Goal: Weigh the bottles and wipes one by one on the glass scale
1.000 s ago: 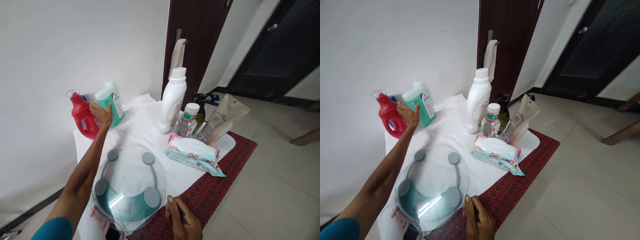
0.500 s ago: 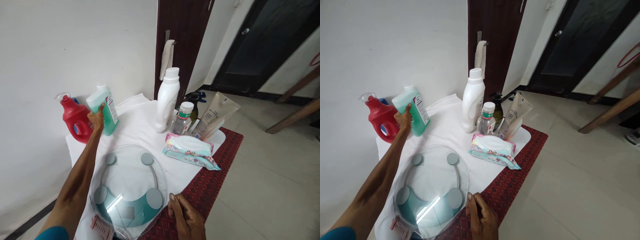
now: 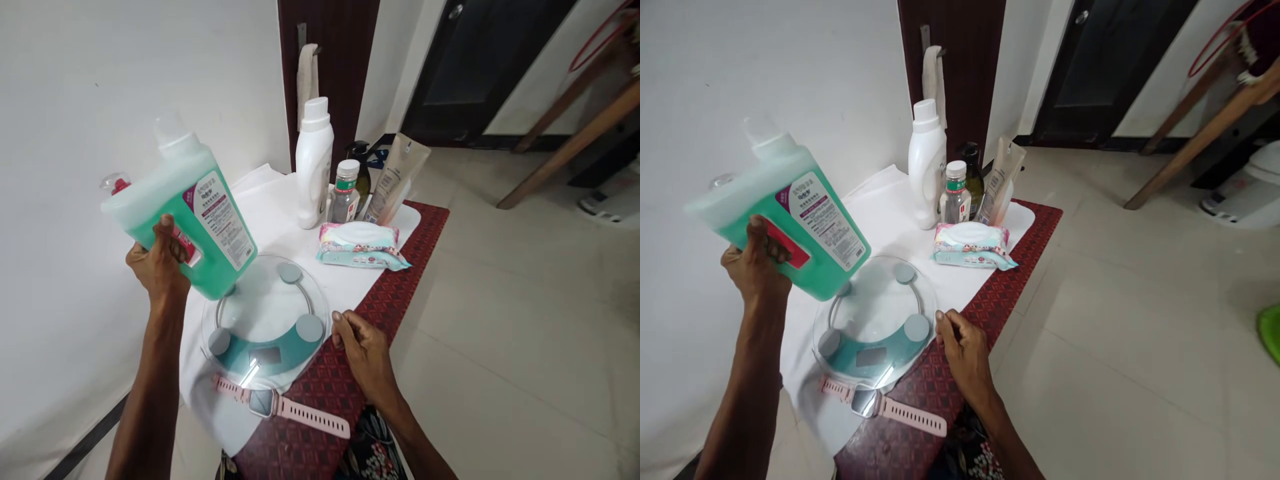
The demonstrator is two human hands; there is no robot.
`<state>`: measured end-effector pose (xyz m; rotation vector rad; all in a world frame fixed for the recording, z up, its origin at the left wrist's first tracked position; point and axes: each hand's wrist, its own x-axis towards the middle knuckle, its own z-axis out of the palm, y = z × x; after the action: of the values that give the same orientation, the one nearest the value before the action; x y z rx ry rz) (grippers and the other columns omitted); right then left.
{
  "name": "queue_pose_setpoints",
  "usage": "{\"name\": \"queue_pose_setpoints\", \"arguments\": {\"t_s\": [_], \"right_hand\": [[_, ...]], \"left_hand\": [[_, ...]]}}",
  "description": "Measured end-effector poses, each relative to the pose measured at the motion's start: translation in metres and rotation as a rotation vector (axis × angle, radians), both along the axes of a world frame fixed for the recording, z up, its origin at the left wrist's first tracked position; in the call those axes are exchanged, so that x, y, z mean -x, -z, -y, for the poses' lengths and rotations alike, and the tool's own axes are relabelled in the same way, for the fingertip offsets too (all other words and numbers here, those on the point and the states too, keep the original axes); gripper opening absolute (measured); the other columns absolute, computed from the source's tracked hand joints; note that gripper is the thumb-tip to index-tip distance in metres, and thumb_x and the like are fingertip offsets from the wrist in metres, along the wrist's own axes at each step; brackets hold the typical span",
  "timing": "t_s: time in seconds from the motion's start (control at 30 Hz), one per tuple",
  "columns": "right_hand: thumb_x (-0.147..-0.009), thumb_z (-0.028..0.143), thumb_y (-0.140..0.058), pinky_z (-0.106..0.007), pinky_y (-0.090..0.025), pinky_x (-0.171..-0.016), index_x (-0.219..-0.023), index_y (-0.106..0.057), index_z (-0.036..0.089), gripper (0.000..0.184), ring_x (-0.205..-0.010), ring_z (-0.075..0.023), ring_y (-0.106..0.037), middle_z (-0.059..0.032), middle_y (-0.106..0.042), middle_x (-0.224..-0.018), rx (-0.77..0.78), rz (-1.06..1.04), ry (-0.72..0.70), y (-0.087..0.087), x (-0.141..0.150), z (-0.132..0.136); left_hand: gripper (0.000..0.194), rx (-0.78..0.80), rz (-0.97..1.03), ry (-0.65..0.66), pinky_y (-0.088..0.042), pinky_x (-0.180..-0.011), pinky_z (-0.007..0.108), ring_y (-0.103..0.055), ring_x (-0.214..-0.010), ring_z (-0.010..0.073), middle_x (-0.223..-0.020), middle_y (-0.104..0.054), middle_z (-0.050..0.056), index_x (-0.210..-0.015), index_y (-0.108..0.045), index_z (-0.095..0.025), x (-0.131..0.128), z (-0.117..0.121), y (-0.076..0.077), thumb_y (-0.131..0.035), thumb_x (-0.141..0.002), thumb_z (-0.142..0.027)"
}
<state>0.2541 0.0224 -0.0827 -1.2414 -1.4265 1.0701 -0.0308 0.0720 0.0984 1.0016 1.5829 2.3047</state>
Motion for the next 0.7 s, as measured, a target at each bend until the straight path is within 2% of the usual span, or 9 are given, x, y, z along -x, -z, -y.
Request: {"name": "queue_pose_setpoints", "arguments": {"t_s": [0.17, 0.37, 0.47, 0.57, 0.7], "right_hand": [[-0.104, 0.064, -0.054, -0.03, -0.039, -0.06, -0.065, -0.056, 0.024, 0.056, -0.058, -0.0147, -0.052, 0.0008, -0.058, -0.061, -0.031, -0.015, 0.007, -0.004, 0.002, 0.001], [-0.103, 0.067, -0.054, -0.031, -0.041, -0.062, -0.066, -0.058, 0.024, 0.057, -0.059, -0.0154, -0.052, 0.0003, -0.06, -0.061, -0.053, -0.036, 0.008, -0.006, 0.004, 0.001], [-0.102, 0.068, -0.055, -0.03, -0.041, -0.062, -0.067, -0.058, 0.024, 0.057, -0.058, -0.0151, -0.052, 0.0006, -0.059, -0.061, -0.028, -0.06, 0.004, -0.005, 0.005, 0.001], [-0.101, 0.069, -0.057, -0.03, -0.041, -0.061, -0.067, -0.059, 0.024, 0.056, -0.058, -0.0148, -0.052, 0.0009, -0.059, -0.061, -0.031, -0.071, -0.002, -0.004, 0.006, 0.002], [-0.102, 0.068, -0.056, -0.03, -0.04, -0.059, -0.068, -0.058, 0.024, 0.057, -0.057, -0.0147, -0.052, 0.0009, -0.059, -0.062, -0.023, -0.058, -0.006, -0.004, 0.006, 0.002]], "left_hand": [[0.047, 0.078, 0.058, -0.031, -0.033, -0.043, 0.028, -0.035, -0.044, 0.0092, -0.049, -0.037, -0.008, -0.061, -0.051, -0.022, -0.039, 0.051, 0.02, -0.09, -0.065, -0.048], [0.045, 0.096, 0.047, -0.067, -0.037, -0.046, 0.029, -0.039, -0.045, 0.0108, -0.05, -0.041, -0.006, -0.06, -0.051, -0.022, -0.063, 0.073, 0.046, -0.086, -0.071, -0.047], [0.045, 0.078, 0.01, -0.099, -0.039, -0.048, 0.029, -0.042, -0.046, 0.0119, -0.049, -0.044, -0.006, -0.057, -0.051, -0.022, -0.068, 0.077, 0.054, -0.087, -0.073, -0.044], [0.043, 0.125, -0.067, -0.077, -0.043, -0.052, 0.03, -0.052, -0.051, 0.0146, -0.054, -0.053, -0.003, -0.057, -0.057, -0.021, -0.068, 0.086, 0.059, -0.089, -0.075, -0.043], [0.034, 0.14, -0.189, 0.001, -0.05, -0.062, 0.03, -0.062, -0.067, 0.0185, -0.071, -0.067, 0.001, -0.078, -0.068, -0.021, -0.053, 0.103, 0.066, -0.087, -0.078, -0.049]]}}
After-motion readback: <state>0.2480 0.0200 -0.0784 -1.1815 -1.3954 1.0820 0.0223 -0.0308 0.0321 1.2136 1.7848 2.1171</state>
